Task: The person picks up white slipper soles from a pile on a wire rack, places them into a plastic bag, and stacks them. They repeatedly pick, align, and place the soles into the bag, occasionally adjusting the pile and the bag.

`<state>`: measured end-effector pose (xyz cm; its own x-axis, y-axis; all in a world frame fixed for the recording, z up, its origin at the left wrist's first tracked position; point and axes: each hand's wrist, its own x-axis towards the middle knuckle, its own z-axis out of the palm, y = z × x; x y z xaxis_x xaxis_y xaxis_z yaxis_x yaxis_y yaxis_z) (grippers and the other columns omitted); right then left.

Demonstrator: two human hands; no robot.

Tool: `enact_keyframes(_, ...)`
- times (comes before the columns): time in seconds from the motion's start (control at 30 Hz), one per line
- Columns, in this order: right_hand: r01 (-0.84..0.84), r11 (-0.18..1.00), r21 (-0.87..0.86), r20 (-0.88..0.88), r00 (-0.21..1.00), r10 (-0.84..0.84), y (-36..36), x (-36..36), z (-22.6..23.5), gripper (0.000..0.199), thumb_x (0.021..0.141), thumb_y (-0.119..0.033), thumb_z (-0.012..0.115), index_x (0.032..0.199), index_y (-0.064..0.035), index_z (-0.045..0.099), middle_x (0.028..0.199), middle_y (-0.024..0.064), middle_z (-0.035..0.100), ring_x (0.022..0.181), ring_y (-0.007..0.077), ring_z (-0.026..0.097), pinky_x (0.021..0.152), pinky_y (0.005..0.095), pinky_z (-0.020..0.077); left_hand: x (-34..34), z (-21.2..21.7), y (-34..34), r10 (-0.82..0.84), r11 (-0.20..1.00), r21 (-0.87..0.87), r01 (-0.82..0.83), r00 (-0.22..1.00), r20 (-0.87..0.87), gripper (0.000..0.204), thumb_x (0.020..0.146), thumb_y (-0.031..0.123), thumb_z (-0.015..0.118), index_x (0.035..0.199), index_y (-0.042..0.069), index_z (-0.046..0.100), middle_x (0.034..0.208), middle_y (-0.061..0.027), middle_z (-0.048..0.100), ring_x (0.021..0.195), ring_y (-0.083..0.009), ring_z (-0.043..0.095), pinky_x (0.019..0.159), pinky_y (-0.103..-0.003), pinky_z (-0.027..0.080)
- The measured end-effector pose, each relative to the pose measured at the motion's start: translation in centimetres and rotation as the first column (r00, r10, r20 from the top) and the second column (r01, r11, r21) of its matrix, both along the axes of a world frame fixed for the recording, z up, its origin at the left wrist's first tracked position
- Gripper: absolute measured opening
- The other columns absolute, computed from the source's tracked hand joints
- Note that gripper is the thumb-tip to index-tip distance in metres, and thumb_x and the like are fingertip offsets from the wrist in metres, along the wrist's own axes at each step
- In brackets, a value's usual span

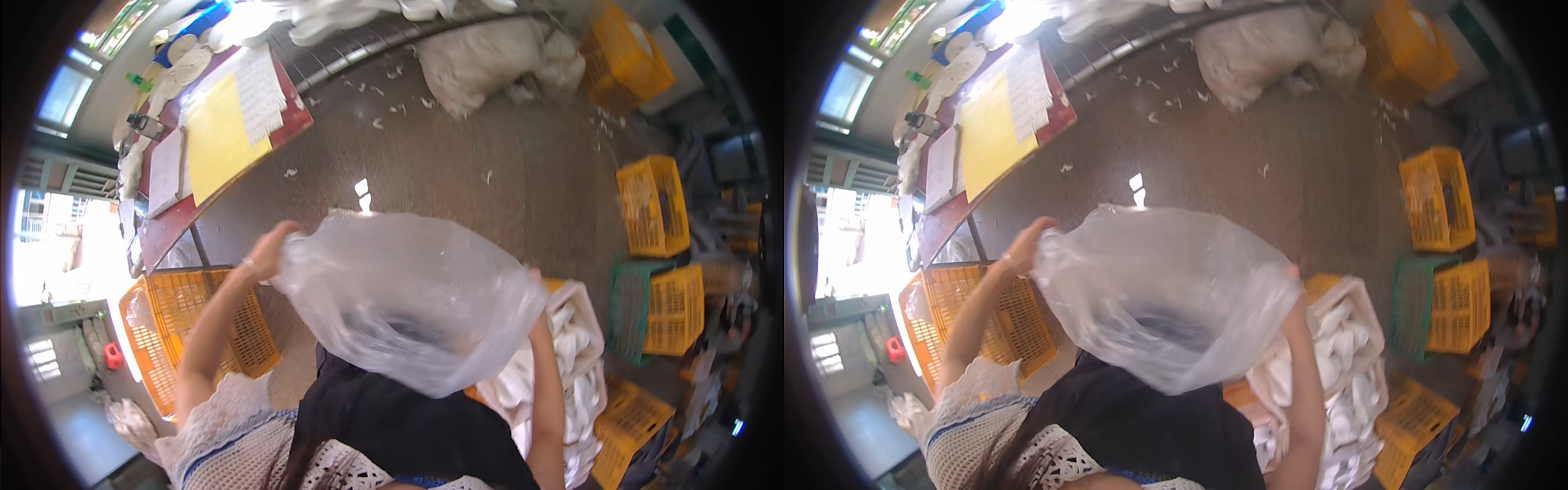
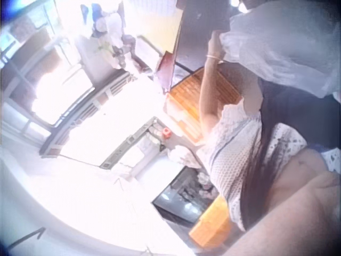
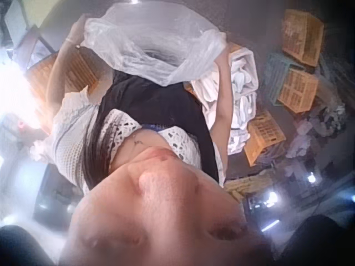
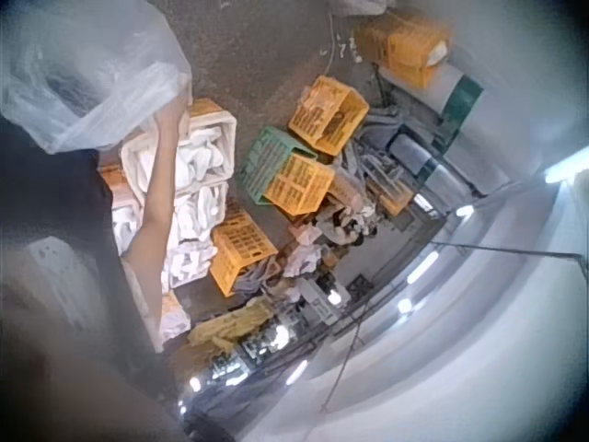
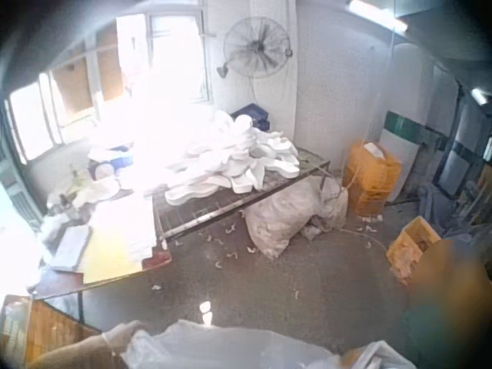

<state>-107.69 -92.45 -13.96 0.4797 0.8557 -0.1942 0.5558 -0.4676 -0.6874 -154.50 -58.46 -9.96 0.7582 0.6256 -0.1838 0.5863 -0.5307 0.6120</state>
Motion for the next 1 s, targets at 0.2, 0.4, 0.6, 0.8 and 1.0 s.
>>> enact_keyframes(0.2,0.399,0.916,-0.042,0.380,0.854,-0.355,1.5,13.3,-2.0,0.012,0.074,-0.009,0.060,0.081,-0.0036,0.068,0.072,0.0165,0.068,0.058,0.0378,0.063,0.054,0.0418,0.0480,-5.0,-2.0,9.4,0.356,0.931,0.226,-0.287,0.573,-0.738,0.019,0.077,0.015,0.069,0.094,0.012,0.075,0.086,-0.0204,0.070,0.077,-0.0340,0.069,0.071,-0.043,0.056)
enact_keyframes(0.4,0.302,0.888,-0.347,-0.922,0.066,-0.383,24.8,3.5,-2.5,0.032,0.090,-0.025,0.063,0.114,-0.0029,0.063,0.087,0.0052,0.063,0.080,0.0189,0.061,0.075,0.0334,0.0518,17.5,-1.3,7.7,0.673,-0.294,-0.869,0.399,0.731,0.108,0.045,0.098,0.039,0.051,0.122,0.002,0.060,0.112,-0.0131,0.066,0.106,-0.0252,0.062,0.098,-0.039,0.046)
enact_keyframes(0.6,-0.365,0.931,0.012,-0.931,0.335,0.143,61.7,-5.8,14.0,0.032,0.089,-0.025,0.064,0.112,-0.0023,0.061,0.090,0.0019,0.061,0.081,0.0130,0.058,0.073,0.0287,0.0494,12.0,14.9,33.2,0.773,0.604,-0.785,-0.139,-0.137,0.620,0.043,0.095,0.038,0.055,0.118,0.003,0.059,0.102,-0.0097,0.065,0.099,-0.0223,0.062,0.087,-0.035,0.049)
enact_keyframes(0.8,-0.304,0.370,0.878,-0.378,0.033,0.925,88.3,-21.6,33.2,0.037,0.093,-0.034,0.059,0.117,-0.0055,0.062,0.098,0.0025,0.065,0.084,0.0157,0.063,0.077,0.0315,0.0521,-22.1,18.9,28.3,0.582,0.017,0.104,-0.994,0.095,0.807,0.045,0.089,0.036,0.064,0.119,0.003,0.059,0.103,-0.0089,0.065,0.098,-0.0214,0.062,0.087,-0.035,0.050)
enact_keyframes(1.0,-0.863,0.192,0.467,0.529,0.447,0.722,95.6,-21.7,28.3,0.029,0.092,-0.029,0.059,0.110,-0.0067,0.065,0.100,0.0087,0.066,0.090,0.0204,0.065,0.080,0.0354,0.0512,-22.2,3.3,8.0,0.910,0.341,0.133,-0.931,0.291,-0.296,0.050,0.083,0.034,0.072,0.120,0.003,0.059,0.105,-0.0081,0.066,0.097,-0.0206,0.062,0.086,-0.036,0.050)
